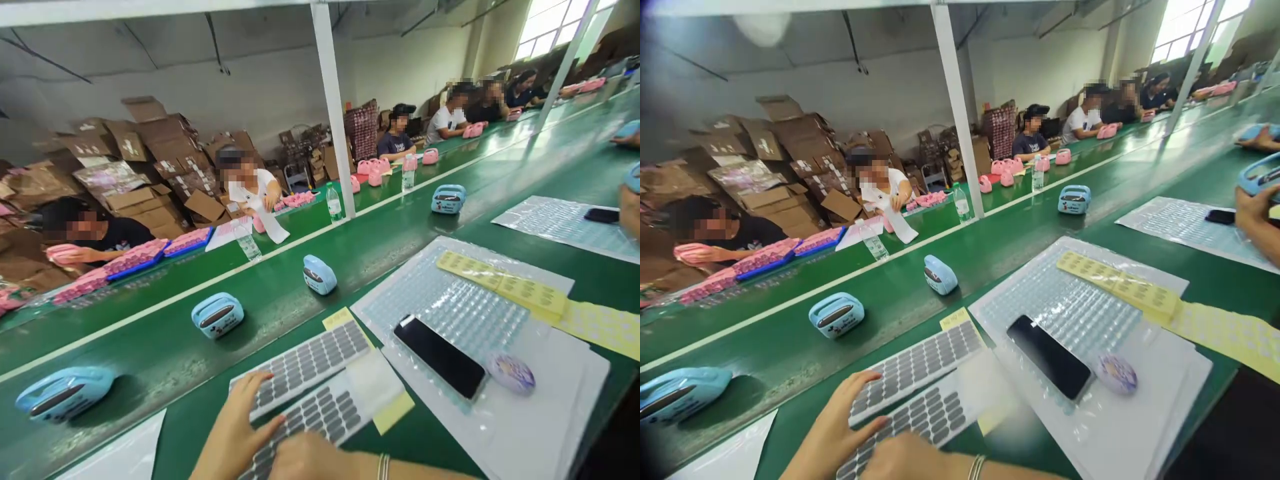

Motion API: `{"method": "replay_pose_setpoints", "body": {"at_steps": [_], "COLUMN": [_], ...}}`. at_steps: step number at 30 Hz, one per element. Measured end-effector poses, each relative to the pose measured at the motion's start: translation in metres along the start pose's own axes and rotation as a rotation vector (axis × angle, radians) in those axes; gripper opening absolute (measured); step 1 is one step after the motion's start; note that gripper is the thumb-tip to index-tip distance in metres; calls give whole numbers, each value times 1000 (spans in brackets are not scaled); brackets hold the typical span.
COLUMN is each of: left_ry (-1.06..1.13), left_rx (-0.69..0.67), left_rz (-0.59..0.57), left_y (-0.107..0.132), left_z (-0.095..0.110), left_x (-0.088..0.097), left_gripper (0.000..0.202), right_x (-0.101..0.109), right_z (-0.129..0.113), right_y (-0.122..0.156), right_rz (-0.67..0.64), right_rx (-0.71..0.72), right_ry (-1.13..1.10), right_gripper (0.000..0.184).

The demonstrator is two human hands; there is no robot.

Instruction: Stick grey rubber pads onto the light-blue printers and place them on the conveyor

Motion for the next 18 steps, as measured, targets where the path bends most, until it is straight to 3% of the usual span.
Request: {"method": "replay_pose_setpoints", "body": {"at_steps": [2,4,7,9,12,16,18], "left_ry": [-62,-104,-102,-75,-21,-37,-9], "left_rx": [120,225,314,342,338,288,267], "left_rz": [-133,-246,-231,-227,-266,-280,-301], "left_y": [18,38,59,64,60,54,53], "left_z": [-16,-31,-43,-44,-39,-33,-32], "left_x": [-4,-13,-25,-32,-36,-32,-32], "left_gripper": [49,55,75,75,58,35,27], "right_x": [12,41,88,108,115,110,108], "right_z": [9,25,55,72,87,91,90], "right_y": [20,56,121,152,166,160,160], "right_rz": [112,293,537,592,543,502,534], "right_rx": [-121,-303,-642,-813,-891,-856,-827], "right_ry": [37,89,207,284,322,298,286], "right_gripper": [17,15,20,22,18,11,19]}}
Point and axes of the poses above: each hand's wrist, its own y-axis away from the middle knuckle, its own x-axis out of the back of the hand, z = x × y, the point moved 6 cm from there along -y, towards the middle knuckle, and after that the axes turned 15 degrees about -y, right-handed, at the moved point
